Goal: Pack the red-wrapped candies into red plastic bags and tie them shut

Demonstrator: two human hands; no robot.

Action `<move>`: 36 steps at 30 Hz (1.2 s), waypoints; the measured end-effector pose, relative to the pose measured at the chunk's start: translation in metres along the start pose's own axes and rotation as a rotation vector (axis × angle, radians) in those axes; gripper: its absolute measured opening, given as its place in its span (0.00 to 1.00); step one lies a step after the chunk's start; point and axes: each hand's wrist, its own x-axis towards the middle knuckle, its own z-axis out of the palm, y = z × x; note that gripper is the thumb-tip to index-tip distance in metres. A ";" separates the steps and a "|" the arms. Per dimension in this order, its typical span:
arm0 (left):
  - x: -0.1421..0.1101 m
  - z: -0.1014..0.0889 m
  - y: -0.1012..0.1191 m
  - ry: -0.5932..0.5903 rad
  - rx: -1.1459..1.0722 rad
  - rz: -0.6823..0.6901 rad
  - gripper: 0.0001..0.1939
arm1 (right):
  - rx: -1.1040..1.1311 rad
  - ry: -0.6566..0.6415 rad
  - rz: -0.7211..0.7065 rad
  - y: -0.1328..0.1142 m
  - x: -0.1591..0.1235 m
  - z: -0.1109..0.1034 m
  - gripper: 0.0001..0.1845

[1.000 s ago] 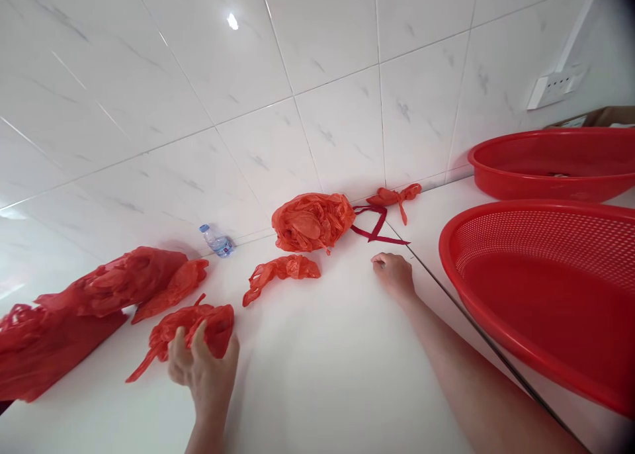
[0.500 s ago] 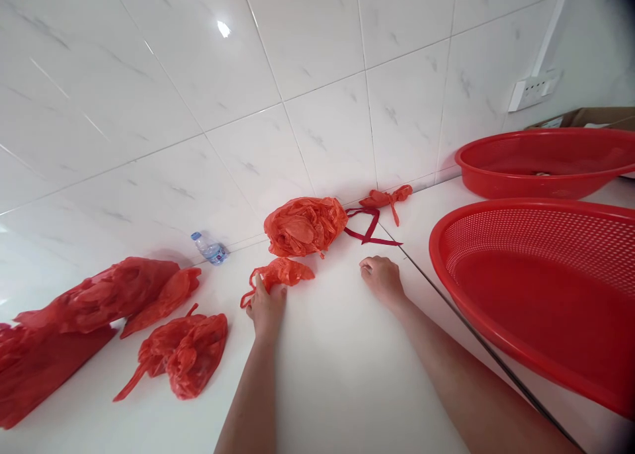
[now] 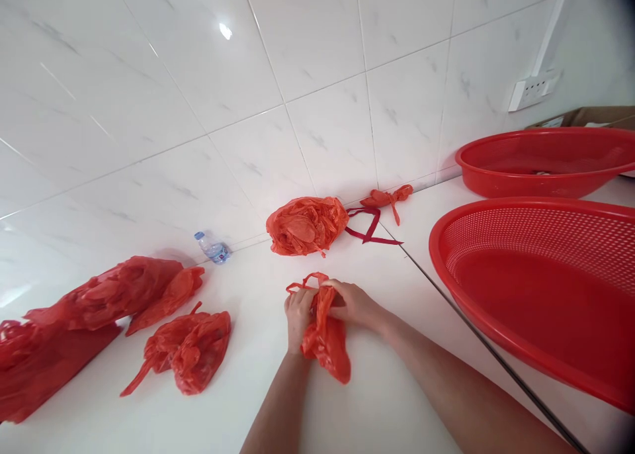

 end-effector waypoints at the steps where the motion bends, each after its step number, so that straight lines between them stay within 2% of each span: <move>1: 0.000 0.000 0.000 0.040 -0.044 -0.011 0.13 | 0.010 0.013 0.016 0.000 -0.001 0.001 0.12; 4: 0.000 -0.004 -0.007 0.152 -0.123 -0.101 0.15 | 0.007 0.133 0.021 0.006 0.000 -0.002 0.10; 8: 0.000 -0.014 -0.024 0.327 -0.205 -0.295 0.13 | -0.052 0.410 0.048 0.023 0.006 -0.020 0.12; 13: 0.000 -0.024 -0.041 0.517 -0.312 -0.558 0.04 | -0.094 0.669 0.127 0.037 0.008 -0.042 0.12; 16: 0.000 -0.026 -0.043 0.555 -0.412 -0.632 0.11 | -0.127 0.787 0.152 0.039 0.007 -0.049 0.13; 18: -0.002 -0.025 -0.039 0.502 -0.503 -0.646 0.17 | -0.152 0.821 0.164 0.038 0.006 -0.051 0.09; 22: -0.005 -0.015 -0.015 0.115 -0.831 -0.601 0.27 | -0.156 0.710 0.197 0.029 0.006 -0.039 0.05; 24: -0.005 -0.007 0.000 -0.009 -0.949 -0.593 0.30 | -0.162 0.608 0.191 0.023 0.005 -0.027 0.05; 27: -0.004 0.000 0.015 -0.064 -0.997 -0.589 0.40 | -0.167 0.490 0.136 0.015 0.004 -0.012 0.07; 29: -0.002 0.000 0.015 -0.064 -1.009 -0.599 0.44 | -0.148 0.472 0.109 0.012 0.003 -0.010 0.08; 31: -0.001 -0.003 0.006 -0.016 -0.982 -0.624 0.43 | -0.109 0.536 0.133 0.013 0.003 -0.015 0.09; 34: 0.001 -0.009 -0.013 0.088 -0.902 -0.622 0.38 | -0.023 0.720 0.210 0.017 0.002 -0.030 0.09; 36: 0.001 -0.010 -0.022 0.103 -0.848 -0.592 0.33 | 0.048 0.790 0.226 0.021 0.003 -0.038 0.10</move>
